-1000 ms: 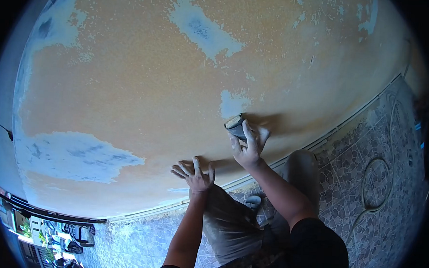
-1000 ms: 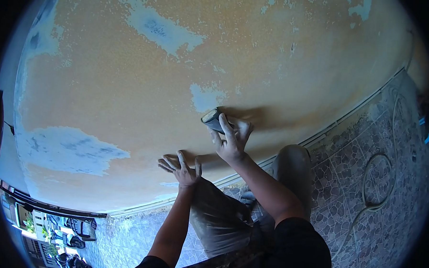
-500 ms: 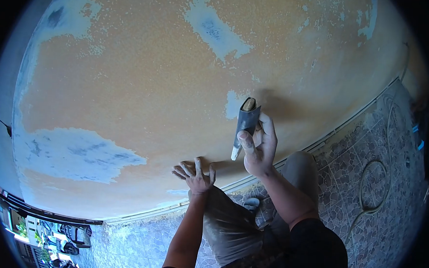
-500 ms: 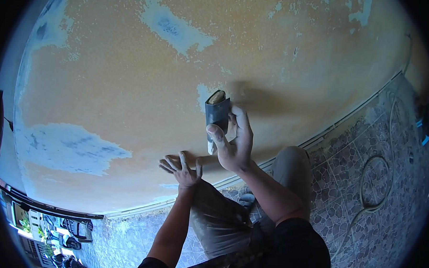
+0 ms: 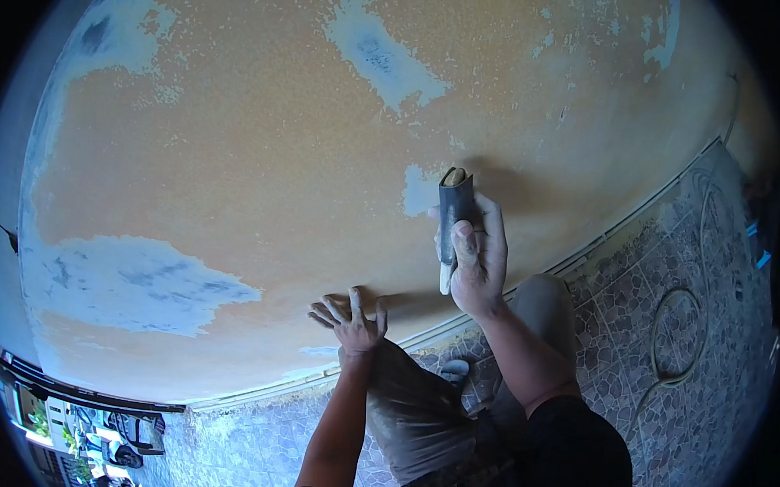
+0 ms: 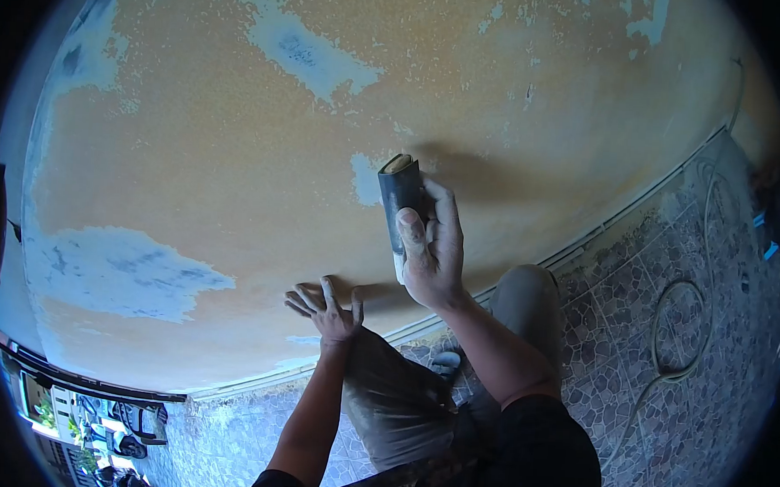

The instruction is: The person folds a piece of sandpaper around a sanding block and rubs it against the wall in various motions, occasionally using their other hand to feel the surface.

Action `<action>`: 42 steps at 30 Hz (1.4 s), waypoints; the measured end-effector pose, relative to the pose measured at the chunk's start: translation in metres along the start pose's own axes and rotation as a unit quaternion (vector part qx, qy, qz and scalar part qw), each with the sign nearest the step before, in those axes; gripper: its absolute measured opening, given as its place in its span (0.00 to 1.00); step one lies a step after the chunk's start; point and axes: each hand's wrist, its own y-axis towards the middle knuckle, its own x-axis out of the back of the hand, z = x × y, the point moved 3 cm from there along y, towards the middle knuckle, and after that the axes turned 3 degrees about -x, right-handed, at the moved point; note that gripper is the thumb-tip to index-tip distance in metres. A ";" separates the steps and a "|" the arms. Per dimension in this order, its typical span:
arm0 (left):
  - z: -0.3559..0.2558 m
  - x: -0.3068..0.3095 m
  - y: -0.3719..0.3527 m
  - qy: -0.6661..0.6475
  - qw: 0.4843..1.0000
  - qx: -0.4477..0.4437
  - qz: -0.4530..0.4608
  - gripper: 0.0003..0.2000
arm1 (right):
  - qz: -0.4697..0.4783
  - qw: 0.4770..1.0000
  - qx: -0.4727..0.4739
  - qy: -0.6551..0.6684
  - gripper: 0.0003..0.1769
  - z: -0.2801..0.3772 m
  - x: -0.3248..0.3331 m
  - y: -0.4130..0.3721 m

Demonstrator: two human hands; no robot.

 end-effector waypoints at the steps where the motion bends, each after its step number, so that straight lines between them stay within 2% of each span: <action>1: 0.000 0.000 0.000 -0.001 1.000 0.000 0.001 0.43 | -0.015 0.997 0.039 -0.065 0.25 0.002 -0.001 0.000; 3: -0.001 0.000 0.000 -0.008 1.000 0.004 0.001 0.43 | -0.030 0.999 0.030 -0.021 0.25 -0.001 -0.001 -0.001; 5: -0.002 0.000 -0.001 -0.009 1.000 0.004 0.007 0.43 | -0.038 0.980 0.078 -0.178 0.28 -0.011 0.010 -0.005; 6: -0.001 0.000 -0.001 -0.010 1.000 0.003 0.012 0.43 | -0.063 0.967 0.144 -0.198 0.30 -0.012 0.008 -0.003; 7: 0.000 0.001 -0.002 -0.010 1.000 0.005 0.012 0.43 | -0.062 0.968 0.143 -0.199 0.30 -0.013 0.009 0.000; 9: -0.001 0.000 -0.004 -0.015 1.000 0.004 0.022 0.44 | -0.078 0.868 0.300 -0.388 0.28 -0.005 0.008 0.001; 10: -0.002 -0.001 -0.005 -0.020 1.000 0.003 0.022 0.44 | -0.079 0.866 0.300 -0.392 0.28 -0.006 0.010 0.004; 13: -0.002 -0.002 -0.004 -0.017 1.000 0.006 0.022 0.44 | -0.084 0.825 0.384 -0.407 0.28 -0.011 0.007 0.007; 21: -0.002 -0.003 -0.005 -0.027 1.000 0.005 0.012 0.45 | -0.097 0.801 0.404 -0.432 0.26 -0.022 0.001 0.006; 29: -0.002 -0.006 -0.004 -0.018 1.000 0.003 -0.009 0.46 | -0.085 0.794 0.423 -0.428 0.32 -0.049 0.026 -0.009; 34: -0.002 -0.003 -0.003 -0.007 1.000 0.003 -0.003 0.45 | -0.084 0.811 0.405 -0.414 0.31 -0.024 0.005 0.004; 36: -0.001 -0.002 -0.004 -0.005 1.000 -0.002 0.000 0.45 | -0.071 0.835 0.379 -0.393 0.29 -0.008 -0.008 0.018; 39: 0.000 -0.002 -0.003 -0.008 1.000 -0.007 -0.008 0.45 | -0.076 0.831 0.402 -0.376 0.29 -0.004 -0.016 0.025; 42: 0.000 -0.002 -0.003 -0.003 1.000 -0.009 -0.015 0.44 | -0.080 0.816 0.410 -0.400 0.29 -0.029 0.007 0.001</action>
